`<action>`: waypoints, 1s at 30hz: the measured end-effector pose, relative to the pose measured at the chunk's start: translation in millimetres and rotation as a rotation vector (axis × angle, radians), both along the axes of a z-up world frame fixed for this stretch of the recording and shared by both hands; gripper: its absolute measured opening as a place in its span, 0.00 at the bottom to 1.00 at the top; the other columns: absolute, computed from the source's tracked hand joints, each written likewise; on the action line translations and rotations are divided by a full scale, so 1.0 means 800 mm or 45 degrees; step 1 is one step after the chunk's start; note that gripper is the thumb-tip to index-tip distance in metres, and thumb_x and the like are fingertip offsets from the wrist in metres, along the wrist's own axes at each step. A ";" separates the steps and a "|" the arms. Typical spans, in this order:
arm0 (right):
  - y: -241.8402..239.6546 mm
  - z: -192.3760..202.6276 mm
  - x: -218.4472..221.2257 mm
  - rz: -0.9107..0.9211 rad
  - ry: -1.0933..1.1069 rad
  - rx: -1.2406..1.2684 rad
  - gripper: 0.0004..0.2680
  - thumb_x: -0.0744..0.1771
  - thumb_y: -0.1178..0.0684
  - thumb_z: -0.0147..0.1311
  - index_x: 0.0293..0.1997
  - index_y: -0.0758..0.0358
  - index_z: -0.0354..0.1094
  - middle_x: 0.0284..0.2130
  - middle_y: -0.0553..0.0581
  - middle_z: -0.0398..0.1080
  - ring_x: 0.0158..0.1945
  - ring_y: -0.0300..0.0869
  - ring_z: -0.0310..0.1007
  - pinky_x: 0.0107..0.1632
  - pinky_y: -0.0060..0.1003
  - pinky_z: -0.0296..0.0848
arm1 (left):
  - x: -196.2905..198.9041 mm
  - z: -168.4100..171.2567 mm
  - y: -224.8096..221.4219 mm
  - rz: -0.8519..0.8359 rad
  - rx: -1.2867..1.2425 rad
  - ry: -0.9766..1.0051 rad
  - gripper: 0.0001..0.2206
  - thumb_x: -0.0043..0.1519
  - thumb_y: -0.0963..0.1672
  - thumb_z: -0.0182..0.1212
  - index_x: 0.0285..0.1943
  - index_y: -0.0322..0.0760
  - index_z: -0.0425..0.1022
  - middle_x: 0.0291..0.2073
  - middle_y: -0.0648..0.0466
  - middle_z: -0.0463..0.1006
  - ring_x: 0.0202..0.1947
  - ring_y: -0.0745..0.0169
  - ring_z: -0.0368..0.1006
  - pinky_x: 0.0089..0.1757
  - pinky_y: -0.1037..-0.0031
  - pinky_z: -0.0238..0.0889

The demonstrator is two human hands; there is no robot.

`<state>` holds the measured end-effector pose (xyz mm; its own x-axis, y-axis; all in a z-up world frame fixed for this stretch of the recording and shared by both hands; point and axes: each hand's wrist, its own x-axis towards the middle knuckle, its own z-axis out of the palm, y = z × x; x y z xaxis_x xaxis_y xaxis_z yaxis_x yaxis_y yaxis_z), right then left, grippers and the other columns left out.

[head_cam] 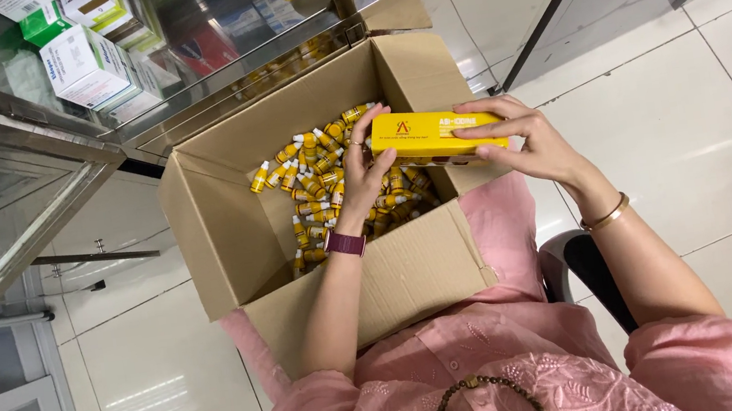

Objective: The person sits on a chair with a large cardboard box on their lap and repeatedly transfers small yellow bottles from the box into smaller white packaging boxes. They fill each small box, close it, and place it on a nearby shelf before repeating the process.

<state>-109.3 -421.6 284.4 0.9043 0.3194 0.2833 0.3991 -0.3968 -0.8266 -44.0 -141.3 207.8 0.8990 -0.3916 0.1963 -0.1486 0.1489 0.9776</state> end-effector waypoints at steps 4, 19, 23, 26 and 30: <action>0.005 -0.012 0.000 -0.015 0.080 0.055 0.11 0.67 0.57 0.58 0.56 0.53 0.77 0.66 0.59 0.67 0.68 0.50 0.65 0.70 0.45 0.62 | 0.004 -0.018 0.004 -0.001 -0.114 0.024 0.28 0.63 0.43 0.60 0.75 0.37 0.60 0.71 0.46 0.67 0.70 0.55 0.64 0.68 0.66 0.56; -0.014 -0.043 0.006 -0.137 0.048 0.418 0.12 0.69 0.52 0.54 0.58 0.61 0.72 0.71 0.59 0.57 0.73 0.48 0.58 0.73 0.44 0.59 | 0.011 0.081 0.055 -0.076 0.696 -0.472 0.31 0.53 0.42 0.77 0.69 0.48 0.73 0.55 0.51 0.77 0.54 0.57 0.76 0.54 0.69 0.74; -0.025 -0.049 0.010 -0.388 0.042 0.503 0.13 0.70 0.54 0.52 0.62 0.63 0.68 0.70 0.58 0.57 0.69 0.44 0.62 0.68 0.40 0.66 | 0.025 0.055 0.113 0.285 0.191 -0.338 0.30 0.56 0.41 0.77 0.69 0.36 0.71 0.61 0.50 0.75 0.60 0.59 0.73 0.57 0.66 0.75; -0.020 -0.059 0.012 -0.427 0.120 0.532 0.10 0.71 0.57 0.52 0.59 0.64 0.69 0.69 0.58 0.58 0.66 0.42 0.65 0.63 0.36 0.71 | 0.042 0.081 0.151 0.659 0.013 -0.366 0.26 0.57 0.39 0.74 0.64 0.31 0.68 0.60 0.50 0.74 0.59 0.60 0.74 0.59 0.67 0.70; -0.012 -0.070 0.014 -0.413 0.198 0.481 0.10 0.69 0.60 0.54 0.57 0.65 0.70 0.67 0.57 0.60 0.62 0.42 0.66 0.58 0.34 0.72 | 0.111 0.083 0.185 1.002 0.082 -0.410 0.25 0.55 0.38 0.74 0.59 0.33 0.67 0.56 0.51 0.73 0.55 0.58 0.74 0.56 0.67 0.72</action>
<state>-98.1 -431.3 228.1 0.9803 -0.0828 0.1794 0.1665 -0.1422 -0.9757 44.6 6.9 274.4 0.8180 0.3048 0.4878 -0.4578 -0.1685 0.8729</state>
